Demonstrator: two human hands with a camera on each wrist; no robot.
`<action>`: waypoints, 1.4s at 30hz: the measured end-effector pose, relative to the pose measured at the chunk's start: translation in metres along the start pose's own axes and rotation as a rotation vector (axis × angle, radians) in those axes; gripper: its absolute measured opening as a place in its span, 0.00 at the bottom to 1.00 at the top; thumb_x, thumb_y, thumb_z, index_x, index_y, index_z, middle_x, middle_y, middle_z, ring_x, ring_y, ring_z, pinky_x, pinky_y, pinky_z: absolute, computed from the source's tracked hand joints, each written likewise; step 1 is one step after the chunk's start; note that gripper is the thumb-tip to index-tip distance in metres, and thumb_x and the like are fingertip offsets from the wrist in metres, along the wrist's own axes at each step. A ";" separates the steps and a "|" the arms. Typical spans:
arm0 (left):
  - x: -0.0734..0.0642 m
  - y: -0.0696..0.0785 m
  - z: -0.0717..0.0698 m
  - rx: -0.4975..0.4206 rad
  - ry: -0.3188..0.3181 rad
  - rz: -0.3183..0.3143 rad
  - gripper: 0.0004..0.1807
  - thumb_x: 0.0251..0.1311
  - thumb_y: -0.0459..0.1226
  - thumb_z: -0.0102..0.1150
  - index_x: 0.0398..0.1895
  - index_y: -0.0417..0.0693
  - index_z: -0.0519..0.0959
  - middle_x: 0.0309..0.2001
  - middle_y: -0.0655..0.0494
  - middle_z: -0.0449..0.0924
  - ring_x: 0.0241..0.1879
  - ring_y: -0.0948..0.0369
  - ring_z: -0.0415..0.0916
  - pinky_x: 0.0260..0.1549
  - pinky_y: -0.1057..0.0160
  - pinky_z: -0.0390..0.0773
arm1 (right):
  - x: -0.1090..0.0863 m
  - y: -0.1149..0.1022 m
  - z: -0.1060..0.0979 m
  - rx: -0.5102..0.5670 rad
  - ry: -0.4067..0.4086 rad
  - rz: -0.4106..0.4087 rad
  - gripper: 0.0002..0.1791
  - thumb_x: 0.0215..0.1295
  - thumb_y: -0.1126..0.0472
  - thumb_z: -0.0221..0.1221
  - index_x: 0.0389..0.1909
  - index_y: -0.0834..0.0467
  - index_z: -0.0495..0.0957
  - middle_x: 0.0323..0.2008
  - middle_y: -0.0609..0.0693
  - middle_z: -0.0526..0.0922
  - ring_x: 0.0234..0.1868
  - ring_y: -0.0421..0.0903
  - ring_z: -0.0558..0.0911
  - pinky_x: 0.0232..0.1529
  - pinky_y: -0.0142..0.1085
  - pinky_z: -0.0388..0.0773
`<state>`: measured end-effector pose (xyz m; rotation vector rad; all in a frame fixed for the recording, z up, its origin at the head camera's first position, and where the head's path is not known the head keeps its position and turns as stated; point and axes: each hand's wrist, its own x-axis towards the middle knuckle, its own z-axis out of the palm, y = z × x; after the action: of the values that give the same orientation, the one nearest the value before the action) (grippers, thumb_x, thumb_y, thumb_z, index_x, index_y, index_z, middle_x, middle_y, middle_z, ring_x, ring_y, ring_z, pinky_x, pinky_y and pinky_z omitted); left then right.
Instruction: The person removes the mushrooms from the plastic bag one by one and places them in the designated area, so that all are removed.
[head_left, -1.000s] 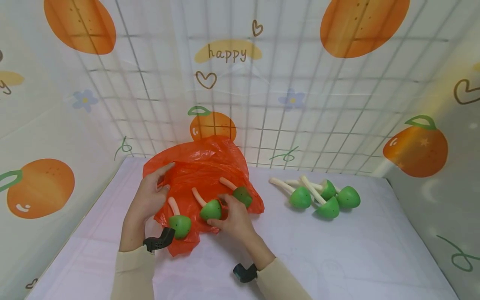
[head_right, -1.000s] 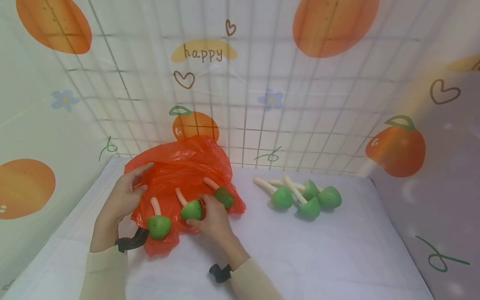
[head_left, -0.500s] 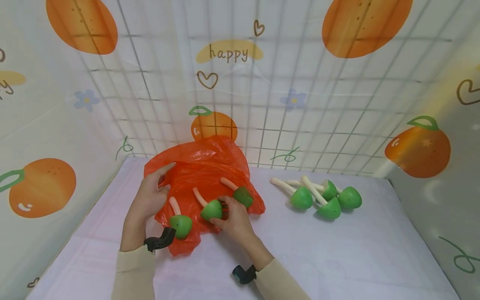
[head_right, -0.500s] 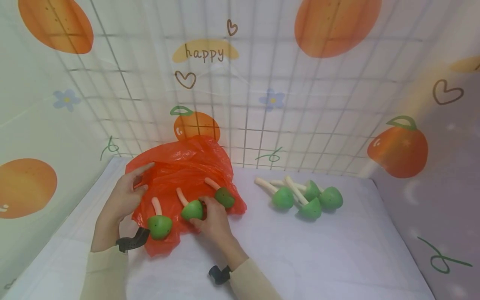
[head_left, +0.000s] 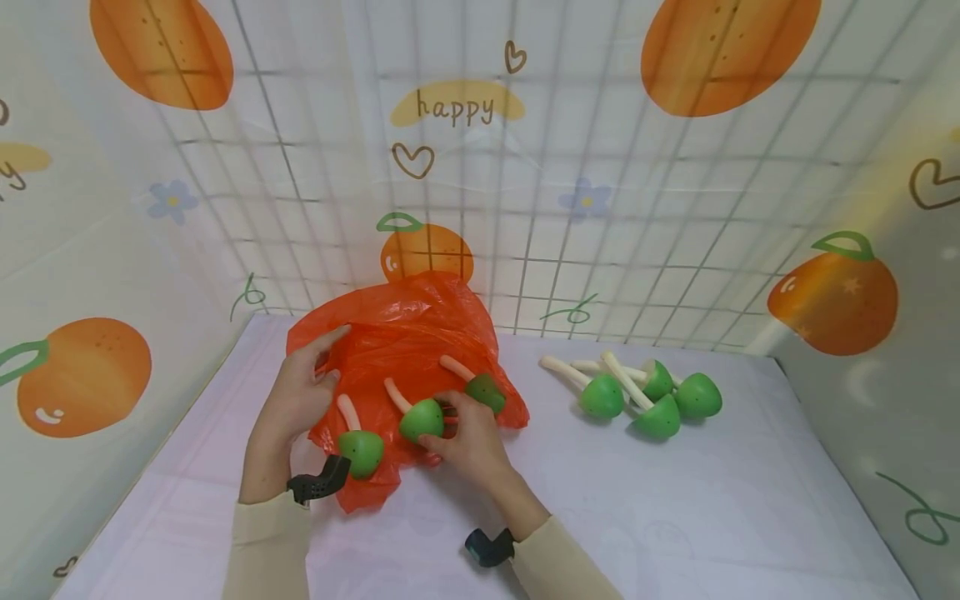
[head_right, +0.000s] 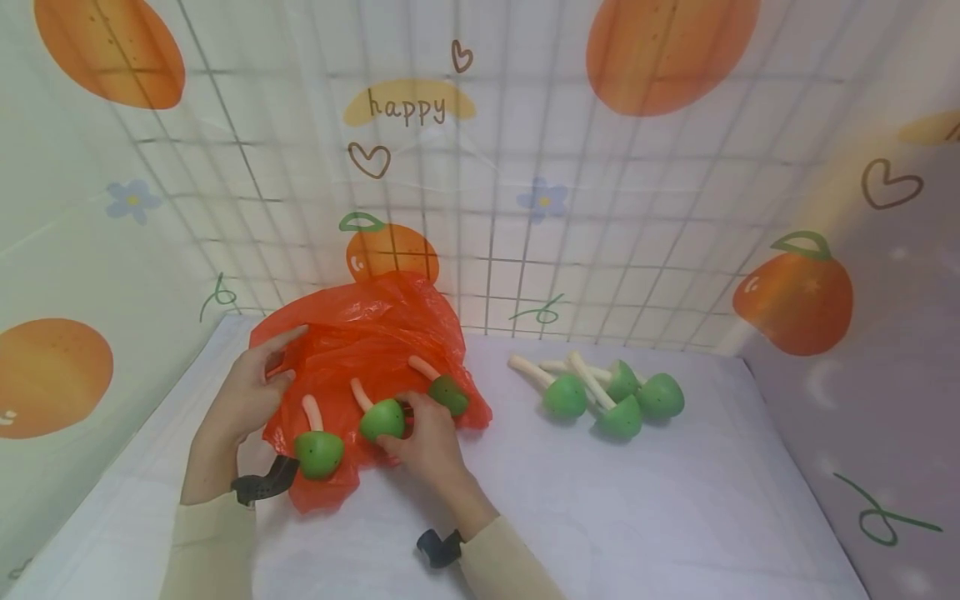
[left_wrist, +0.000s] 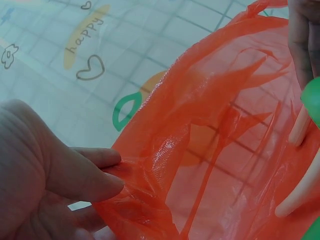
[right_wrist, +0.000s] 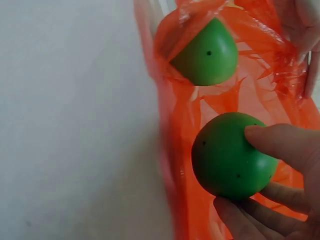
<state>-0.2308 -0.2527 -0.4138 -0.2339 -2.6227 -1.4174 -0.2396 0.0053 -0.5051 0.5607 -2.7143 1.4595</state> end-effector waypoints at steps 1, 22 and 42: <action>0.000 0.000 0.000 0.001 0.000 0.001 0.35 0.69 0.21 0.46 0.80 0.43 0.66 0.77 0.41 0.66 0.75 0.38 0.62 0.71 0.37 0.67 | 0.000 -0.001 -0.001 0.005 -0.002 -0.004 0.31 0.58 0.59 0.78 0.61 0.59 0.80 0.54 0.50 0.85 0.54 0.49 0.84 0.53 0.43 0.86; 0.000 0.000 0.001 -0.016 -0.002 0.009 0.35 0.69 0.20 0.46 0.80 0.43 0.65 0.75 0.40 0.67 0.73 0.38 0.66 0.68 0.39 0.71 | -0.013 -0.055 -0.056 0.147 0.035 -0.144 0.35 0.55 0.63 0.79 0.65 0.60 0.80 0.67 0.46 0.80 0.47 0.50 0.88 0.49 0.49 0.88; -0.001 0.001 0.001 -0.004 -0.003 0.000 0.35 0.69 0.21 0.47 0.80 0.44 0.65 0.76 0.40 0.66 0.74 0.38 0.63 0.68 0.38 0.70 | -0.034 -0.087 -0.095 0.189 0.034 -0.218 0.31 0.56 0.64 0.78 0.62 0.56 0.81 0.52 0.48 0.87 0.48 0.49 0.88 0.49 0.38 0.87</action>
<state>-0.2295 -0.2513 -0.4144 -0.2369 -2.6226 -1.4244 -0.1953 0.0490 -0.3875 0.8022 -2.4139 1.6569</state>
